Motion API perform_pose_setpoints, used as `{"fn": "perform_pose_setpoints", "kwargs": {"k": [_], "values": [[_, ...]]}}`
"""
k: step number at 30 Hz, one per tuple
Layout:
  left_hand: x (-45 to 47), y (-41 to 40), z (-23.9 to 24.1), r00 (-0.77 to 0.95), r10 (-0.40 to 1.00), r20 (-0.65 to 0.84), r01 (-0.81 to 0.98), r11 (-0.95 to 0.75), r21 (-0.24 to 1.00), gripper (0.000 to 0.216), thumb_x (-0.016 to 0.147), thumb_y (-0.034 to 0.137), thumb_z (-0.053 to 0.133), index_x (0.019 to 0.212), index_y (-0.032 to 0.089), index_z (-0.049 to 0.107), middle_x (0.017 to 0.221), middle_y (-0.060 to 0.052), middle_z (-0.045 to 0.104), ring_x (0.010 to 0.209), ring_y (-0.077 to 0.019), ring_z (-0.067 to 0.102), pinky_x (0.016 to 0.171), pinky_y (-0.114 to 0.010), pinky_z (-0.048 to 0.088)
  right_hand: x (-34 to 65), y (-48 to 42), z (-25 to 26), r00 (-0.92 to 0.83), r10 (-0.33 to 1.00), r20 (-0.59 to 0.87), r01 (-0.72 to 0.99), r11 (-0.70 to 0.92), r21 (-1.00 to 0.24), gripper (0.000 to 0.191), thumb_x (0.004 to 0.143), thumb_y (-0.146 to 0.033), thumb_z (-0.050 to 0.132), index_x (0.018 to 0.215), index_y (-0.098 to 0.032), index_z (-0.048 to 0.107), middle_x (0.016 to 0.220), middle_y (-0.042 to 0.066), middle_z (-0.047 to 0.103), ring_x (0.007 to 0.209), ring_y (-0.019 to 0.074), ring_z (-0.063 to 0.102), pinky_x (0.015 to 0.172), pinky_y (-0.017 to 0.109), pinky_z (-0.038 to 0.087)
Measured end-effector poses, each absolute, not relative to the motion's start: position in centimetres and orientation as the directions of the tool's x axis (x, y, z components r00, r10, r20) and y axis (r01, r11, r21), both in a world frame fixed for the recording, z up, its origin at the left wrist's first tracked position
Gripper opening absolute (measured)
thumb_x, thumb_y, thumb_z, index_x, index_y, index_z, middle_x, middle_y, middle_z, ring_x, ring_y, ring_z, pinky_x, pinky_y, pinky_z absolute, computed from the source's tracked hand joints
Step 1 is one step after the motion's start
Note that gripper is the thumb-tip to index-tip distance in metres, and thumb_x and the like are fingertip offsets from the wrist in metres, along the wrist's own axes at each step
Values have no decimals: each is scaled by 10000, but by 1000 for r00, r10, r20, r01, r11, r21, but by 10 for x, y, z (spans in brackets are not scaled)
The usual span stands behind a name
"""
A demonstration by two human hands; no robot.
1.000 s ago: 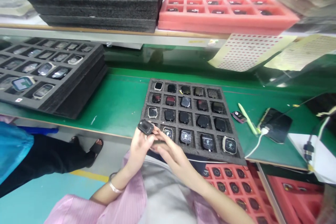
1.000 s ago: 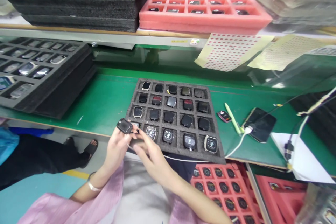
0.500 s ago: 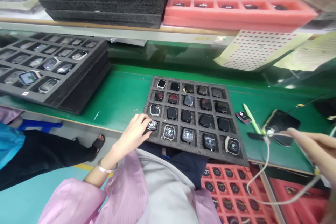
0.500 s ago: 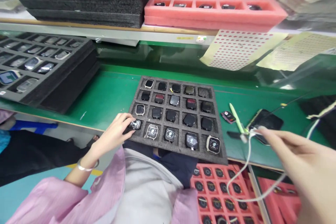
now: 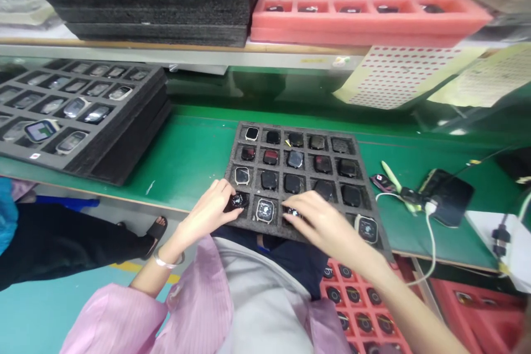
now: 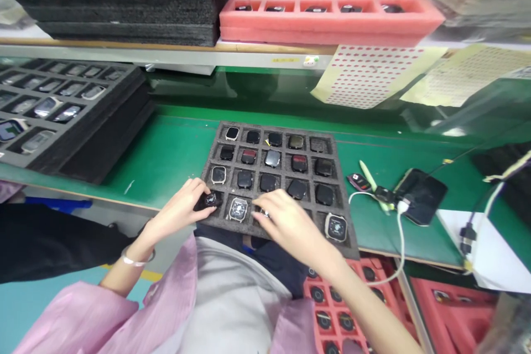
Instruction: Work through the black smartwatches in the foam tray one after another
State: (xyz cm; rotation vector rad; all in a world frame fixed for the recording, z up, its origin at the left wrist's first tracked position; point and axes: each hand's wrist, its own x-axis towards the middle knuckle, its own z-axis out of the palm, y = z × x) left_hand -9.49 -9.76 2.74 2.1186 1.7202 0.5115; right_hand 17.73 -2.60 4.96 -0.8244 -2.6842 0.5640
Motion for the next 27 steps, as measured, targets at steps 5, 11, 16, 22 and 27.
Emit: {"fn": "perform_pose_setpoints", "kwargs": {"k": [5, 11, 16, 22, 27], "values": [[-93, -107, 20, 9, 1000, -7, 471, 2, 882, 246, 827, 329, 627, 1015, 188, 555, 951, -55, 615, 879, -204, 564, 751, -320, 442, 123, -48, 30, -779, 621, 83, 574, 761, -301, 246, 832, -236, 664, 1026, -97, 604, 925, 142, 619, 918, 314, 571, 824, 474, 506], [-71, -105, 18, -69, 992, -106, -216, 89, 972, 436, 773, 287, 687, 1165, 175, 531, 896, -39, 644, 782, -147, 605, 689, -251, 466, 121, -56, 11, -620, 782, 63, 577, 509, -638, 377, 838, -193, 637, 1195, -186, 516, 1027, 96, 563, 913, 266, 600, 779, 403, 522], [-51, -101, 15, -34, 988, -150, -198, 140, 970, 228, 763, 275, 682, 885, 152, 535, 734, -5, 603, 601, -126, 600, 586, -243, 481, 130, -56, 13, -614, 787, 68, 400, 384, -832, 60, 867, -251, 598, 901, -212, 628, 1005, 73, 568, 880, 224, 588, 748, 336, 495], [-44, -105, 12, -156, 987, -48, 157, 73, 985, 223, 772, 180, 632, 876, 209, 437, 768, 3, 635, 680, -149, 618, 695, -277, 495, 143, -55, 21, -365, 928, -76, -5, -83, -997, 171, 853, -301, 632, 970, -180, 603, 1049, 108, 632, 698, 164, 590, 522, 255, 470], [-41, -99, 14, -117, 991, 72, 93, -61, 994, 178, 760, 129, 605, 866, 195, 477, 927, -39, 609, 863, -163, 596, 800, -287, 469, 140, -54, 24, -379, 901, -212, -221, -311, -924, 428, 817, -318, 674, 1200, -180, 544, 998, 115, 667, 498, 94, 445, 375, 209, 335]]}}
